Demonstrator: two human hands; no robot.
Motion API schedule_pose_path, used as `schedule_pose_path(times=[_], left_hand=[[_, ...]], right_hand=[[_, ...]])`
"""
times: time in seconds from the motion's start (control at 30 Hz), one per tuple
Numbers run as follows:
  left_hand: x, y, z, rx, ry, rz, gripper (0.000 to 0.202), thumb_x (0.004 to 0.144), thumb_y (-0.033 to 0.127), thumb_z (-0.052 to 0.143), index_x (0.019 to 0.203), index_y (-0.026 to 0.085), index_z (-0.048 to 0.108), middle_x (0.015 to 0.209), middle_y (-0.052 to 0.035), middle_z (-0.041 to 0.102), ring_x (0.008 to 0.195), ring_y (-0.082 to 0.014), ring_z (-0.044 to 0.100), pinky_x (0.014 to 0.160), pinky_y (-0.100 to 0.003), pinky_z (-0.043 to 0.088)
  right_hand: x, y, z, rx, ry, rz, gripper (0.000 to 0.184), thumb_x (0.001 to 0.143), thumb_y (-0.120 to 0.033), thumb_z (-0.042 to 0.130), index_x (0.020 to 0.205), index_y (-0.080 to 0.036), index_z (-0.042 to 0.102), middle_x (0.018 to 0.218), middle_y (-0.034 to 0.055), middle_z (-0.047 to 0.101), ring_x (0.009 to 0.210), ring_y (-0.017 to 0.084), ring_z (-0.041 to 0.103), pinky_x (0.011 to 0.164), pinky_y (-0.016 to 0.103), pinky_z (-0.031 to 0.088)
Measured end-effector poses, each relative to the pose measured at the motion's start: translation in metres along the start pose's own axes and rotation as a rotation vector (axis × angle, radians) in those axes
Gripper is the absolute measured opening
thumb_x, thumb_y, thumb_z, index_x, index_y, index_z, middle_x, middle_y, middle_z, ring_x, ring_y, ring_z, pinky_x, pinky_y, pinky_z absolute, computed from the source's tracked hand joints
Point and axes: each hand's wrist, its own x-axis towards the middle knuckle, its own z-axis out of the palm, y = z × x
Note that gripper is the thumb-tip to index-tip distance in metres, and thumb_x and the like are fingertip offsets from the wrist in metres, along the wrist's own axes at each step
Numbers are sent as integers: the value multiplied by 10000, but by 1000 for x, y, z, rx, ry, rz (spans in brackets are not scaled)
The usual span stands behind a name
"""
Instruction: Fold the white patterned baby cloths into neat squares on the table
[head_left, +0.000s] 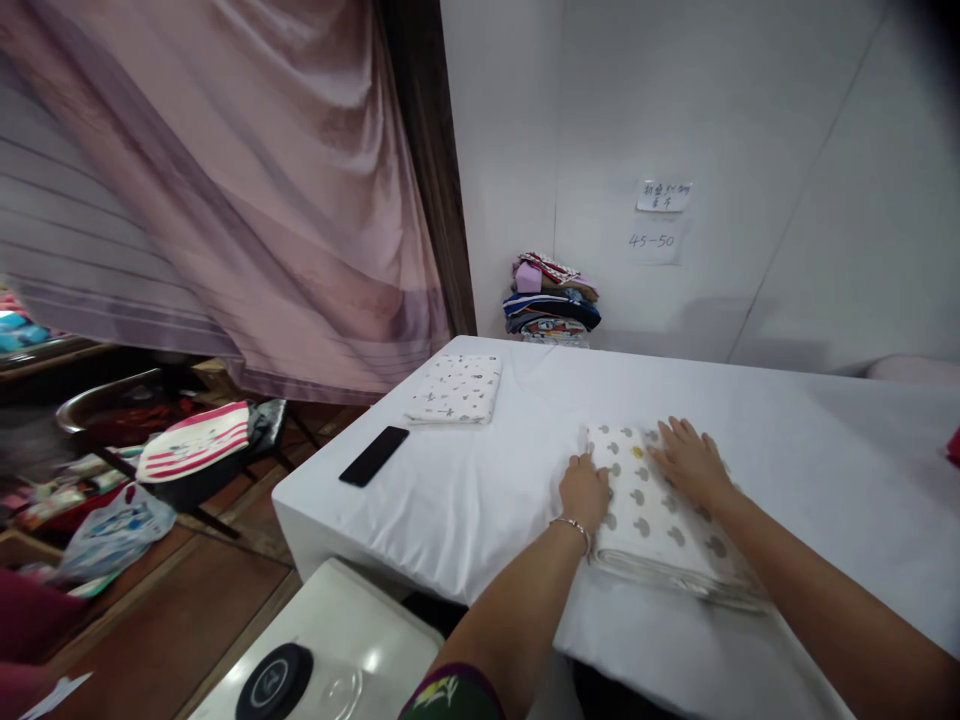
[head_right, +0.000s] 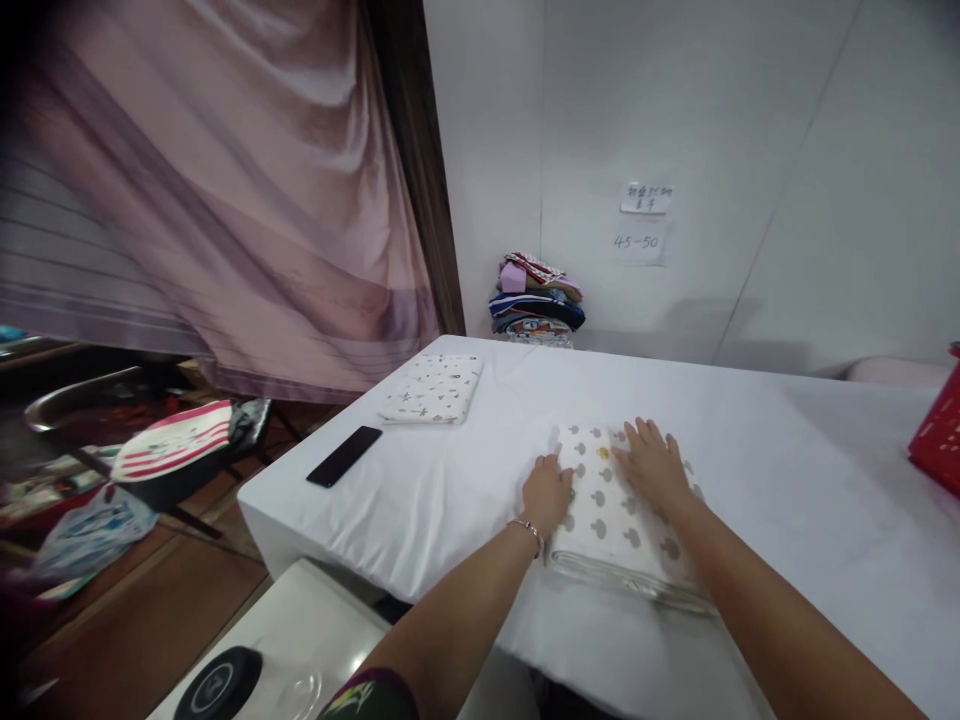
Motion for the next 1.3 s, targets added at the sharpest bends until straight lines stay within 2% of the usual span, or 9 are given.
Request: schedule_pose_path(times=[0.17,0.3,0.43,0.6,0.83,0.93,1.03,1.17,1.3], left_hand=[[1,-2,2,13,22,17,268,878,313,397,1079,182,517,1092,-81,537,948,-195,551,763,-286,423],[1,-3,5,-2,38,12,261,876,311,399,1070,187,520,1080,-76,541,920,-186,558,741,-278,420],[2,-5,8,-18,52,14,277,874,333,413,1082,186,521,1094,-83,539,933,-191,557,757,-280,416],[1,-6,8,-4,60,34,292,880,321,405,1111,181,516,1110,-89,541,964,-195,554,781,-281,416],[0,-9,3,-32,41,16,296,874,370,423,1063,174,538,1091,-92,565,972,-199,560,797,-285,420],[-1,-10,-2,-89,20,-7,317,865,407,435,1055,175,537,1095,-91,573,976,-194,563,820,-282,417],[-2,-8,-9,-164,-31,-52,389,860,460,419,1083,160,528,1136,-108,572,1008,-203,559,850,-287,413],[-8,-6,-17,-186,-98,-59,473,817,492,473,1150,156,496,1187,-121,570,1076,-222,541,878,-288,409],[-20,-8,-23,-149,-195,-82,568,750,486,551,1185,130,467,1174,-146,585,1068,-269,555,838,-316,431]], right_hand=[[6,20,24,-44,-98,92,604,886,-492,209,1353,-148,379,1426,103,352,1311,275,283,1027,490,261],[9,23,22,-22,-111,94,614,879,-504,201,1349,-155,385,1427,100,349,1313,280,276,1028,499,258],[10,1,13,12,-135,99,613,883,-489,196,1357,-146,378,1447,121,310,1335,292,234,1037,520,236],[-2,-37,18,95,-154,-112,566,902,-467,198,1379,-200,349,1480,61,251,1359,229,192,1069,470,207],[-34,-47,0,175,-244,-84,547,890,-465,264,1357,-213,396,1468,66,275,1354,237,209,1067,481,213],[-69,-34,-6,216,-235,-104,560,886,-523,252,1342,-246,420,1468,43,277,1355,237,207,1073,496,200],[-101,-3,-4,228,-140,-47,564,870,-533,275,1291,-221,481,1427,73,358,1340,259,247,1066,507,224],[-129,39,1,352,16,206,596,824,-526,341,1255,-148,505,1374,124,426,1293,276,341,1041,428,321],[-140,50,0,568,-26,442,721,769,-610,398,1317,-144,448,1303,112,509,1161,287,499,958,386,420]])
